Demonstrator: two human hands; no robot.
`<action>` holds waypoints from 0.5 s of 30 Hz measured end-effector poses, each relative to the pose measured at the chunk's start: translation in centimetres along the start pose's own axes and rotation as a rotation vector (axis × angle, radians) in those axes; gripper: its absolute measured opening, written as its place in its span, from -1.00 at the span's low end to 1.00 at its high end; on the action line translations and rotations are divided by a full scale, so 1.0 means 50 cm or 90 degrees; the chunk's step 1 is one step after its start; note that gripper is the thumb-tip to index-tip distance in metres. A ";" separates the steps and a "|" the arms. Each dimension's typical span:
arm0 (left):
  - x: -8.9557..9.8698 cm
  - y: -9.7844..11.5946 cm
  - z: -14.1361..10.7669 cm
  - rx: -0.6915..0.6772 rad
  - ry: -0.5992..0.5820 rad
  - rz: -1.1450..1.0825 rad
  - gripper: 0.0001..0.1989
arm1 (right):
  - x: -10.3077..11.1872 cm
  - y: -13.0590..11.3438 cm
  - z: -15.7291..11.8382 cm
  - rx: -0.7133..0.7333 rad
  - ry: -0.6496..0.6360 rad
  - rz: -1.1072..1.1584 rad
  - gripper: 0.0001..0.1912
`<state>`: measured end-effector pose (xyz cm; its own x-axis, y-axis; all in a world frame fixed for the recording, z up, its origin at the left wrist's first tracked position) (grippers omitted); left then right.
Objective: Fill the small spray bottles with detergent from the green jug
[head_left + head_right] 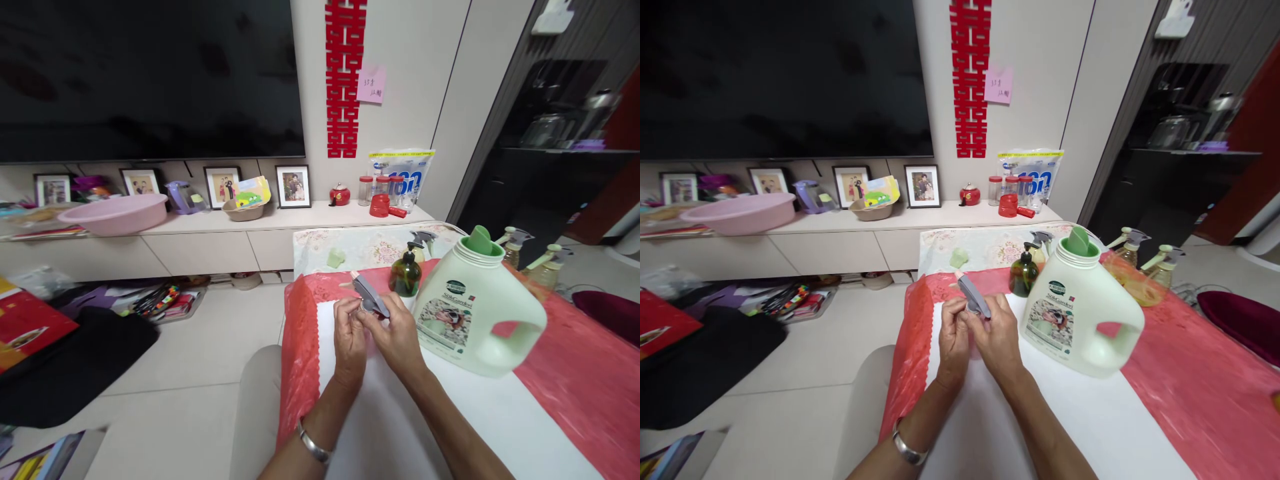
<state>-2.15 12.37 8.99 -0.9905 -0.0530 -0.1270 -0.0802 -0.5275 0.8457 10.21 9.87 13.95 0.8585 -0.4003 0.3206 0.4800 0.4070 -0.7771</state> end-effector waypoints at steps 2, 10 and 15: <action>0.000 0.001 -0.001 -0.002 0.005 0.015 -0.77 | -0.001 -0.009 -0.001 0.023 -0.044 0.012 -0.71; -0.001 0.005 -0.001 0.003 -0.009 0.048 -0.76 | 0.012 0.006 0.012 0.037 -0.027 0.024 -0.68; -0.012 0.025 -0.010 -0.065 -0.049 0.083 -0.67 | 0.009 0.005 0.012 0.026 0.028 -0.005 -0.65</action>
<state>-1.60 11.32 9.84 -0.9977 -0.0634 0.0244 0.0578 -0.6043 0.7947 10.80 10.30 14.24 0.8463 -0.4389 0.3019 0.4946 0.4369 -0.7513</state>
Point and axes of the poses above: each hand's wrist, its own z-axis towards the middle knuckle, its own x-axis out of the back of the hand, y = z × x, the point moved 9 cm from there along z, towards the middle knuckle, and after that the axes turned 2 degrees about z, right-handed, at the moved point
